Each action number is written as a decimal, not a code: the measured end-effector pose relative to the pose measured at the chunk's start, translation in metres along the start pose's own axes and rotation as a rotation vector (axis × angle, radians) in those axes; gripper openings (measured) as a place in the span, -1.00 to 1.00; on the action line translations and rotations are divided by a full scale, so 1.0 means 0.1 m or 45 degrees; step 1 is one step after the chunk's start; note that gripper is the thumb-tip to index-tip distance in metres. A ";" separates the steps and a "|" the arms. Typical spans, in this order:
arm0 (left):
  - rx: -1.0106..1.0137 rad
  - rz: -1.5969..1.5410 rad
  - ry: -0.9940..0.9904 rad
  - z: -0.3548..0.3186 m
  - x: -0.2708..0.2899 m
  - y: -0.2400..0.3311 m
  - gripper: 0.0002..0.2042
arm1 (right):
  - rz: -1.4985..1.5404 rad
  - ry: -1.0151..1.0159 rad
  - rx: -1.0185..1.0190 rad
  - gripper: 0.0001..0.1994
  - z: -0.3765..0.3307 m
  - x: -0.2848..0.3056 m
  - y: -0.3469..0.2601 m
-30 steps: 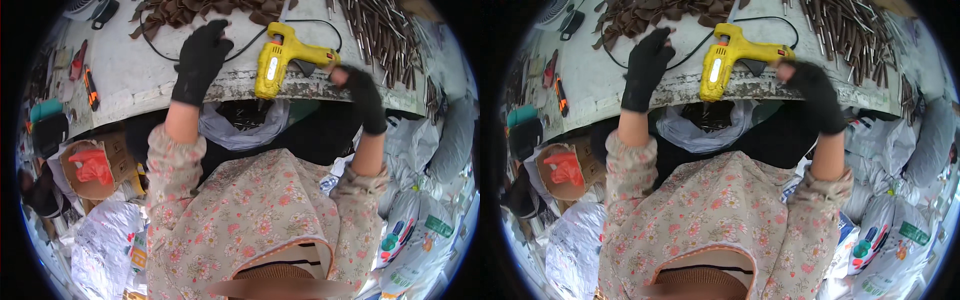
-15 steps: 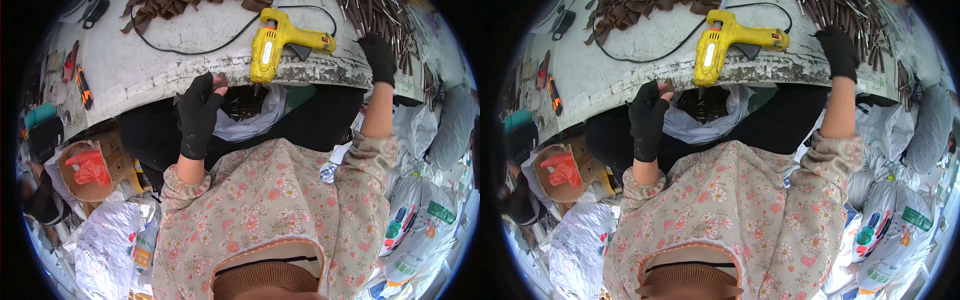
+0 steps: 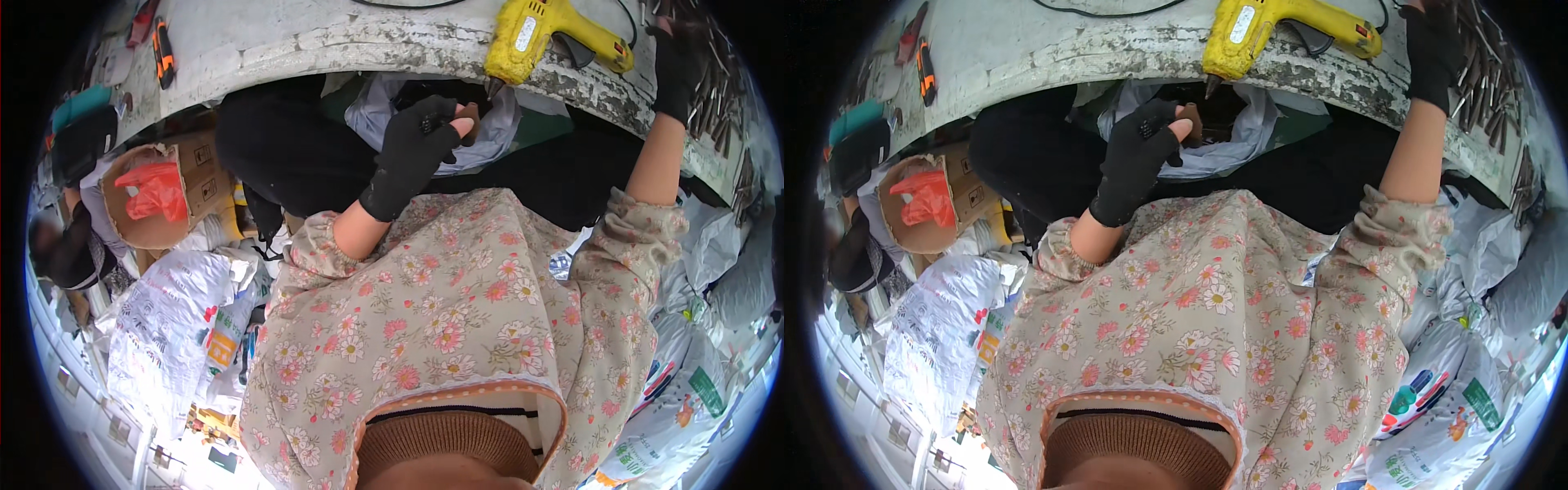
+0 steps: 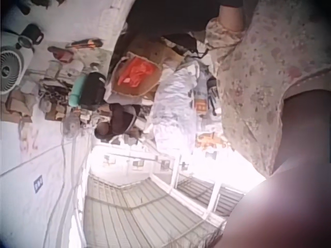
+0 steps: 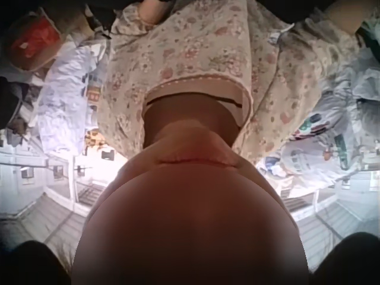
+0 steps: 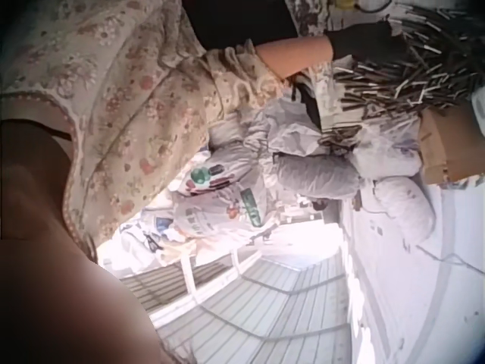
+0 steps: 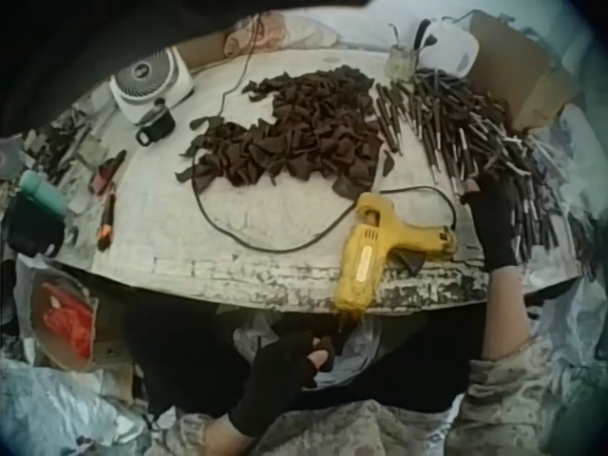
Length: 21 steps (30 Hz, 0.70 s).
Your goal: Assembling small plastic components by applying glue from a hot glue gun.
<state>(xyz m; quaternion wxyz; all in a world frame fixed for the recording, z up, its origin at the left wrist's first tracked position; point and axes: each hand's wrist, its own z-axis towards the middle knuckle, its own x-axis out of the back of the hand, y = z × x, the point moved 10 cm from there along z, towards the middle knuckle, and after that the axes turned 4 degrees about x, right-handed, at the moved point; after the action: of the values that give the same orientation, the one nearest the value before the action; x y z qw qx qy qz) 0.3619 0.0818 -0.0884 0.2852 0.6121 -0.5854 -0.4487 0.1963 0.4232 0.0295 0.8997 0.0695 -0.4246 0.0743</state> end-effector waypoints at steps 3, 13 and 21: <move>0.021 0.009 -0.025 0.03 -0.07 -0.01 -0.76 | 1.145 0.206 -0.258 -0.86 -0.17 0.15 -0.11; 0.005 -0.006 -0.045 0.08 -0.17 0.08 -0.76 | 0.447 -0.695 -0.129 -0.33 -0.46 0.01 -1.20; -0.051 0.027 -0.014 0.09 -0.16 0.08 -0.79 | 0.567 -0.702 -0.046 -0.42 -0.43 -0.12 -1.06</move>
<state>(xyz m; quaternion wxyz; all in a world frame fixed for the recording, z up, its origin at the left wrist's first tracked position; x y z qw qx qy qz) 0.3520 0.0976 -0.0815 0.2987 0.5976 -0.5843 -0.4606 0.2416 0.3266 -0.0133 0.7141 -0.0233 -0.6573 0.2396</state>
